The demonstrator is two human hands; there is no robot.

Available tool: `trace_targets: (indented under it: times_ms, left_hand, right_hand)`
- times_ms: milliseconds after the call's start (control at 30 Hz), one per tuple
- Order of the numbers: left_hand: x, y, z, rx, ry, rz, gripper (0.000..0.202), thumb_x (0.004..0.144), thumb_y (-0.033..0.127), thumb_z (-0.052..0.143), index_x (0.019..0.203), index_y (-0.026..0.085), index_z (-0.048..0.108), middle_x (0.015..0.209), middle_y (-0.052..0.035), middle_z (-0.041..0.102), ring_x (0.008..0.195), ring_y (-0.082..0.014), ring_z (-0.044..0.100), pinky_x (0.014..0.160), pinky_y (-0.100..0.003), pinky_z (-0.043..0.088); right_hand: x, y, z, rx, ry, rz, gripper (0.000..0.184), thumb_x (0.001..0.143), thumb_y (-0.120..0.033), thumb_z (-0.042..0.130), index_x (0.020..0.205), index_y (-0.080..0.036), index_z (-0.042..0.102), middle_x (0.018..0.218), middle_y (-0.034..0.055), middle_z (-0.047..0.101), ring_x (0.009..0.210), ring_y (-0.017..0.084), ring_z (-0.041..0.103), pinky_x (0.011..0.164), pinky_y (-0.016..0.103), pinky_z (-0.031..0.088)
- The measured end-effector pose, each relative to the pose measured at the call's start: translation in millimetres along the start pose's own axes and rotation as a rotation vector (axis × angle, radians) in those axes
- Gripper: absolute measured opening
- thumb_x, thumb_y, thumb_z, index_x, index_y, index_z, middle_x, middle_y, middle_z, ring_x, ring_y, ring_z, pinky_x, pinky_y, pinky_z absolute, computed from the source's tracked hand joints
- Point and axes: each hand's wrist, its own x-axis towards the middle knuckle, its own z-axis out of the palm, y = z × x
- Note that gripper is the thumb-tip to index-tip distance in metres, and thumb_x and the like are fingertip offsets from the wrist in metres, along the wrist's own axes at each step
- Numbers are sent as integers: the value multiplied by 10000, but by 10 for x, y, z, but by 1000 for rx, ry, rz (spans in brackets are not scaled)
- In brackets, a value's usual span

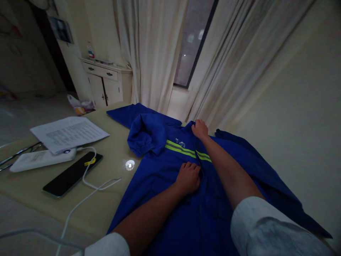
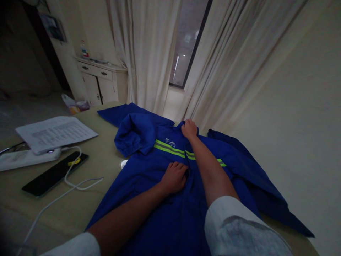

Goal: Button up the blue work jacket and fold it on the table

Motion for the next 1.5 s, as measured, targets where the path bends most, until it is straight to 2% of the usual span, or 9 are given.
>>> trace_targets:
  times_ms: [100, 267, 433, 533, 633, 867, 1100, 1300, 1500]
  left_hand:
    - [6, 8, -11, 9, -7, -14, 302, 949, 231, 530, 1225, 192, 646, 1205, -99, 695, 1134, -291, 573, 958, -452, 444]
    - [14, -22, -29, -3, -27, -5, 360, 973, 232, 515, 1310, 218, 639, 1241, -91, 689, 1153, -285, 575, 972, -441, 445]
    - [30, -41, -52, 35, -59, -64, 355, 992, 256, 508, 1310, 201, 656, 1259, -131, 644, 1154, -300, 563, 963, -439, 451]
    - [46, -51, -41, 71, -85, -74, 329, 1003, 231, 474, 1256, 186, 679, 1247, -138, 631, 1140, -302, 560, 943, -434, 452]
    - [48, -70, -29, 95, -97, -45, 389, 997, 192, 466, 1340, 224, 647, 1267, -117, 626, 1147, -295, 555, 948, -434, 444]
    - [38, -120, 0, 78, -45, 3, 390, 999, 191, 476, 1351, 229, 639, 1239, -117, 645, 1150, -299, 572, 950, -444, 449]
    - [48, -208, 47, -23, 37, 46, 363, 990, 301, 581, 1339, 216, 628, 1273, -111, 661, 1145, -304, 592, 948, -447, 469]
    - [109, -328, 90, -175, 65, -8, 311, 962, 294, 630, 1243, 178, 697, 1051, -87, 663, 991, -266, 618, 913, -404, 508]
    - [110, -322, 74, -197, 81, -1, 237, 925, 195, 623, 1137, 183, 730, 936, -57, 646, 917, -242, 635, 854, -373, 522]
  right_hand:
    - [-165, 49, 68, 55, -133, -24, 428, 961, -317, 582, 1331, -120, 673, 1317, 216, 697, 1289, 330, 616, 1101, 422, 451]
    - [-692, 6, 27, 150, -75, -76, 455, 965, -279, 559, 1388, -127, 629, 1439, 184, 631, 1312, 270, 597, 1129, 395, 439]
    - [-1713, 79, -166, 237, -44, -116, 257, 992, -408, 573, 1100, -207, 691, 1004, 61, 730, 914, 202, 669, 881, 319, 521]
    - [-2374, 191, -176, 229, 13, -69, 231, 968, -371, 603, 1115, -199, 647, 1015, 75, 690, 932, 219, 641, 888, 341, 512]
    - [-2735, 285, -157, 262, 25, -17, 261, 906, -261, 622, 1155, -182, 615, 1114, 113, 674, 1038, 243, 639, 956, 372, 508]
    - [-2687, 442, -145, 665, -45, 205, 407, 731, -125, 653, 1114, -249, 596, 899, -8, 694, 771, 179, 685, 757, 307, 539]
    - [-2628, 546, 46, 1223, -80, 395, 395, 641, -193, 725, 1010, -243, 595, 821, -27, 685, 676, 160, 664, 623, 271, 535]
    - [-2636, 517, 18, 1175, -73, 331, 336, 676, -140, 678, 995, -230, 620, 867, -10, 693, 795, 166, 690, 728, 284, 563]
    - [-2732, 337, -70, 810, 42, 133, 314, 806, -155, 636, 1111, -229, 635, 1023, 32, 694, 856, 179, 678, 829, 337, 572]
